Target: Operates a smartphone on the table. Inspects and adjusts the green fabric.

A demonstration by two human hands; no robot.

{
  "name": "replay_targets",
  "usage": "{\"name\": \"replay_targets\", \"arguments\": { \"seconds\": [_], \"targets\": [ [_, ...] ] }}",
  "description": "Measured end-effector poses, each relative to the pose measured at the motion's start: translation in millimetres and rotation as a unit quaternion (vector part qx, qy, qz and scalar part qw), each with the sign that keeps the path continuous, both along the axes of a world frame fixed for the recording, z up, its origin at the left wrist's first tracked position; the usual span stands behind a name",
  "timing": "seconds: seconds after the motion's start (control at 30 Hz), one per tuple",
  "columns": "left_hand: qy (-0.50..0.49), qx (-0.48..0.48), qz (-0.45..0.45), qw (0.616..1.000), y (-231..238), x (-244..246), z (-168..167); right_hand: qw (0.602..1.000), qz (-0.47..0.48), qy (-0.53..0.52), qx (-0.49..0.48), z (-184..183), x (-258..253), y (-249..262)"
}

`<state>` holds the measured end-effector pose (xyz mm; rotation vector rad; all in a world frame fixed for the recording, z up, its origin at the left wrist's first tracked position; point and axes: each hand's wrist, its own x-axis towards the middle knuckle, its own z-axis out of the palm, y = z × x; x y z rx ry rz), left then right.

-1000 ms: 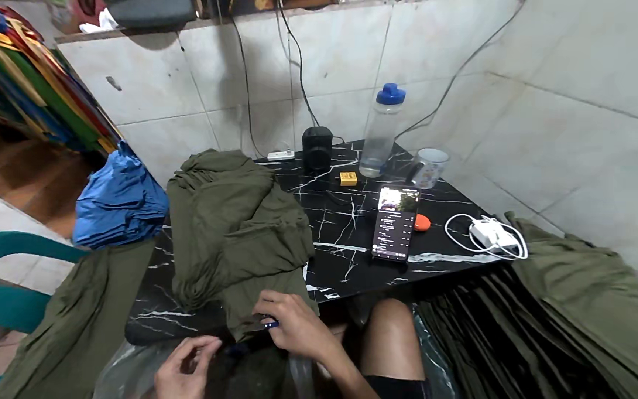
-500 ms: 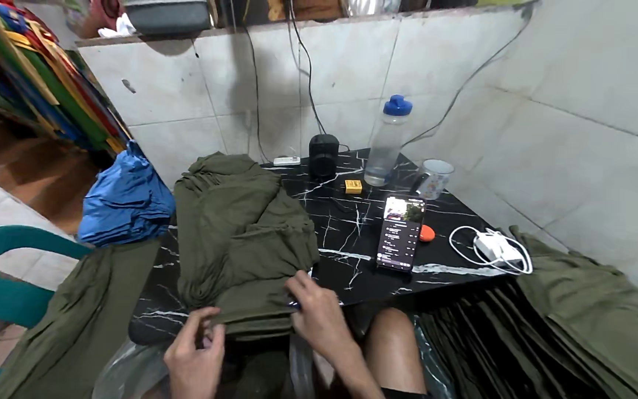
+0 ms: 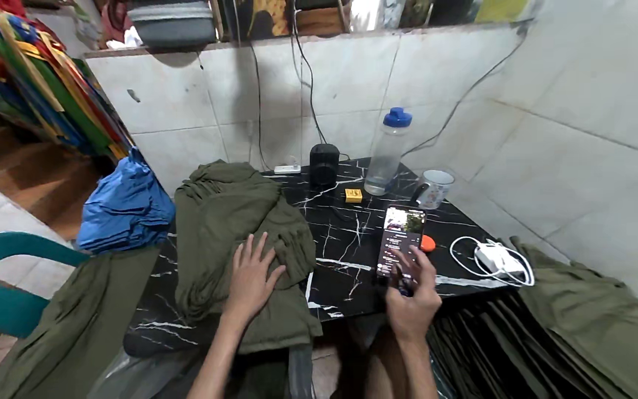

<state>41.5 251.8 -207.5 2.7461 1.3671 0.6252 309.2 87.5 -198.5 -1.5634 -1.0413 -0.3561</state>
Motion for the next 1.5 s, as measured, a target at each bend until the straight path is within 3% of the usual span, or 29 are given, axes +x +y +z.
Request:
{"name": "replay_targets", "arguments": {
  "seconds": [0.1, 0.3, 0.47, 0.67, 0.8, 1.03, 1.5],
  "targets": [
    [0.023, 0.014, 0.026, 0.999, 6, 8, -4, 0.999, -0.027, -0.002, 0.017, -6, 18, -8],
    [0.024, 0.034, 0.018, 0.999, 4, 7, -8, 0.997, -0.041, 0.001, -0.065, -10, 24, -14],
    [0.011, 0.019, -0.005, 1.0, -9, -1, -9, 0.998, -0.041, -0.014, -0.042, -13, 26, -15],
    [-0.076, -0.04, -0.025, 0.996, -53, -22, -9, 0.997, -0.043, 0.0, -0.069, -11, 27, -15],
    [-0.144, 0.02, -0.016, 0.989, -80, -37, -29, 0.997, -0.039, -0.005, -0.068, -10, 26, -16],
    [-0.094, 0.058, -0.055, 0.992, -108, -73, -53, 0.999, 0.003, -0.024, 0.029, -8, 6, -6],
    [-0.171, 0.058, -0.053, 0.982, -112, -75, -65, 0.992, -0.088, -0.036, -0.085, -6, 3, -4]
  ]
}}
